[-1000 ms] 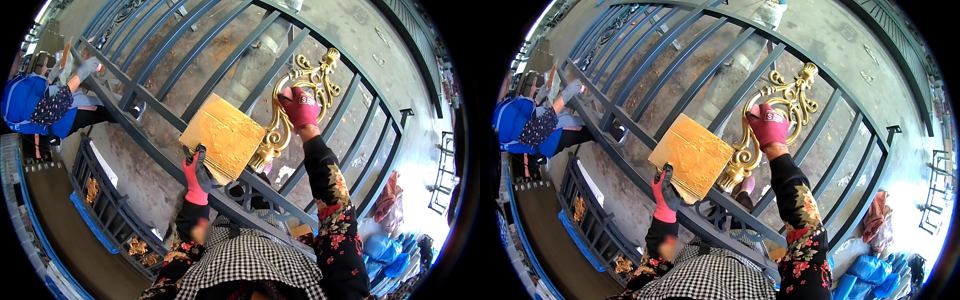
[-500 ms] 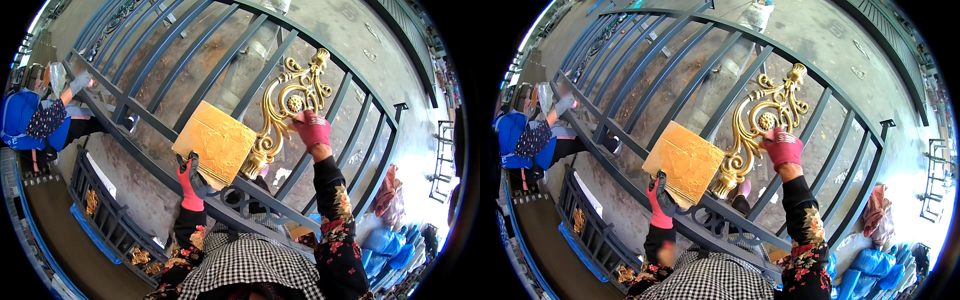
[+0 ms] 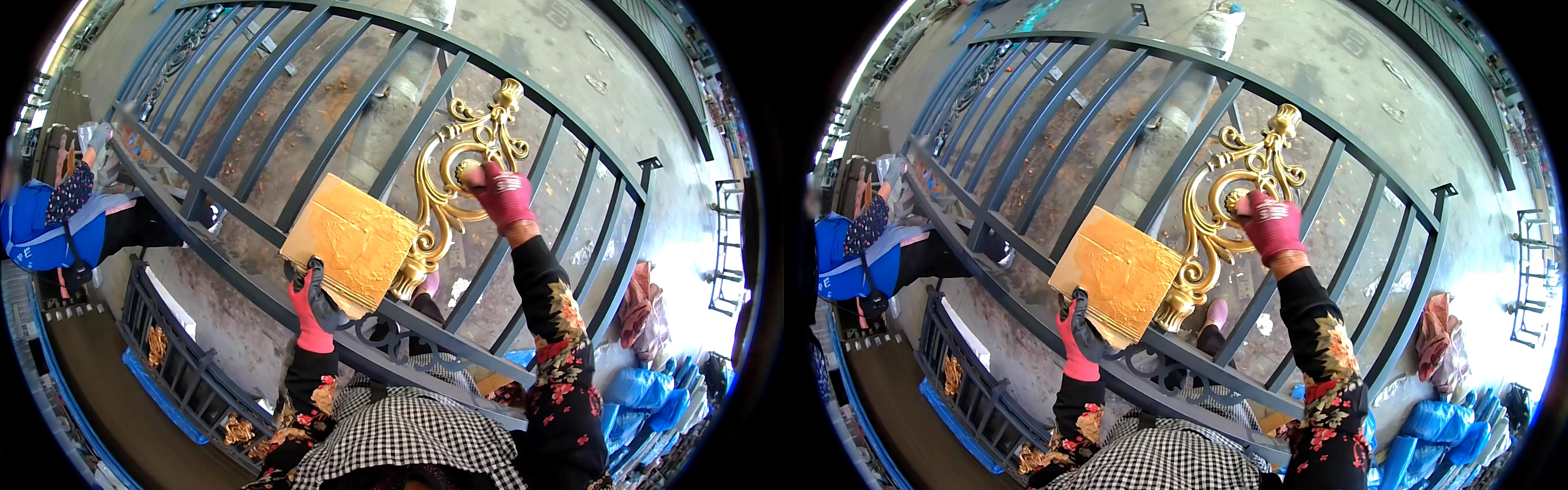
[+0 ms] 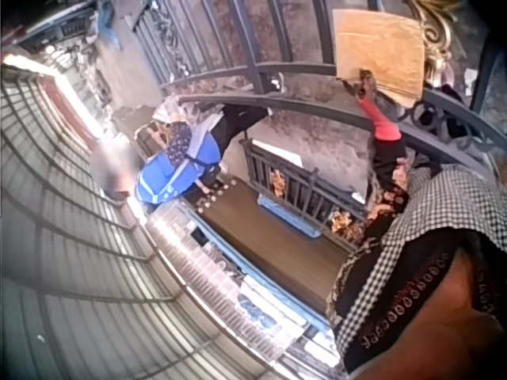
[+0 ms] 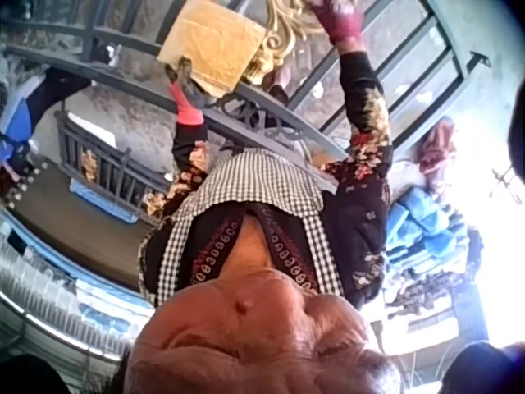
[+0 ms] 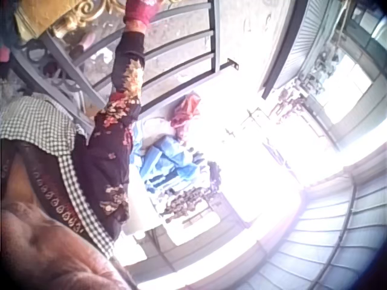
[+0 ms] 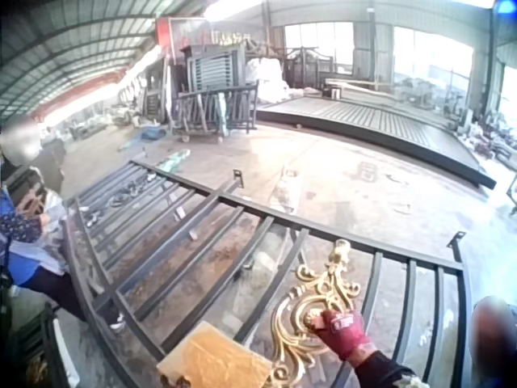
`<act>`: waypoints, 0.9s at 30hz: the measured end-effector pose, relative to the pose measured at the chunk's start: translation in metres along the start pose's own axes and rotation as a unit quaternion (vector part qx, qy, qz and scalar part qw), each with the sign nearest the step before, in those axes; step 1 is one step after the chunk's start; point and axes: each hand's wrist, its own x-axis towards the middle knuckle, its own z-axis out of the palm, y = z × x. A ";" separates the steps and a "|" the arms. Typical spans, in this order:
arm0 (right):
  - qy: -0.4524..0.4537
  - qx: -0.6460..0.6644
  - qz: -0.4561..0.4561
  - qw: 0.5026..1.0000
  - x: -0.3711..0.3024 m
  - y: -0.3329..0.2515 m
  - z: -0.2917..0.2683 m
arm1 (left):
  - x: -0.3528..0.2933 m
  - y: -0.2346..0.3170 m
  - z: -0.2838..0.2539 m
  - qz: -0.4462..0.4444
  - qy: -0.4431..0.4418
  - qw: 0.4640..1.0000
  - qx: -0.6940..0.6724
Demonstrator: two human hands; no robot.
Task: The person applies gold leaf to an ornate metal gate using a brush and a gold leaf pad. They carefully press and smooth the leaf onto the decorative scrollwork and bars of the gate.
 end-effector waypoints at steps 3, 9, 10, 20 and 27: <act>0.060 0.002 0.018 0.998 0.012 0.018 0.011 | -0.001 0.006 0.004 -0.038 0.004 0.998 -0.044; 0.055 0.023 -0.135 0.989 0.004 0.035 0.006 | -0.002 0.003 0.008 0.016 -0.013 1.000 0.017; 0.053 0.021 -0.170 0.984 0.004 0.039 0.004 | -0.001 0.004 0.010 0.001 -0.012 1.000 -0.005; 0.081 0.061 -0.298 0.949 0.011 0.014 0.020 | -0.008 -0.022 0.015 0.027 -0.002 1.000 -0.008; 0.094 -0.003 -0.184 0.978 0.040 -0.023 0.031 | -0.008 -0.033 0.018 0.105 -0.015 0.991 0.076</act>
